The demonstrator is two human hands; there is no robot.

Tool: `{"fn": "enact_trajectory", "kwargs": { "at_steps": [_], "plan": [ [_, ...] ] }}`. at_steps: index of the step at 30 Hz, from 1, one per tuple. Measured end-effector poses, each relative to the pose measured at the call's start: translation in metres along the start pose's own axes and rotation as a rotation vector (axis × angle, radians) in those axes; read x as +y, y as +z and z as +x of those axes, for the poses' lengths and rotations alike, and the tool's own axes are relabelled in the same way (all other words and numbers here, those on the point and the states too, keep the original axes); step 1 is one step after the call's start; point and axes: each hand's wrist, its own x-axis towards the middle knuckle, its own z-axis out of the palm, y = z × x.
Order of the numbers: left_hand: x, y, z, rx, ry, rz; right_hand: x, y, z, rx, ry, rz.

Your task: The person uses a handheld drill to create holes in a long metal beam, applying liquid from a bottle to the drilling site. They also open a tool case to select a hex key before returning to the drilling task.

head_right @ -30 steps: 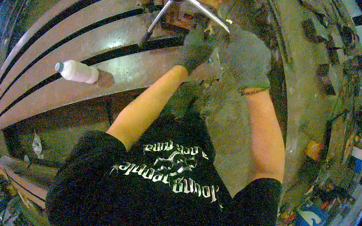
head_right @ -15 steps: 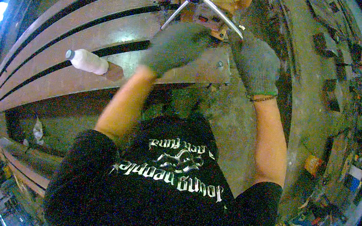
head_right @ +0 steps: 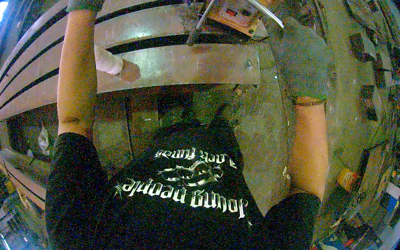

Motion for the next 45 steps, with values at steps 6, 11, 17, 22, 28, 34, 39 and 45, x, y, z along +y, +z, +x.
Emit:
{"fn": "enact_trajectory", "kwargs": {
  "at_steps": [6,11,17,22,28,34,39,45],
  "plan": [
    [0.003,0.002,-0.003,-0.009,-0.030,-0.003,-0.006,-0.013,0.002,-0.159,0.102,0.020],
    [0.009,-0.003,-0.003,-0.009,-0.078,-0.014,-0.006,-0.017,0.003,-0.161,0.117,0.035],
    [-0.001,-0.004,-0.006,0.047,-0.068,-0.165,-0.014,-0.016,-0.002,-0.041,0.110,0.049],
    [0.012,-0.007,-0.052,0.590,-0.061,-0.859,-0.051,0.102,-0.048,-0.168,0.445,0.407],
    [-0.016,-0.004,-0.101,0.543,-0.175,-0.845,-0.230,0.297,-0.007,-0.091,0.449,1.713],
    [-0.033,-0.017,-0.139,0.412,-0.341,-0.709,-0.228,0.217,0.014,-0.450,0.428,1.506],
    [-0.014,0.004,-0.119,0.383,-0.334,-0.729,-0.157,0.225,-0.043,-0.271,0.550,1.082],
    [0.035,-0.019,-0.038,0.380,0.007,-0.602,-0.018,0.116,-0.071,-0.077,0.456,0.678]
  ]
}}
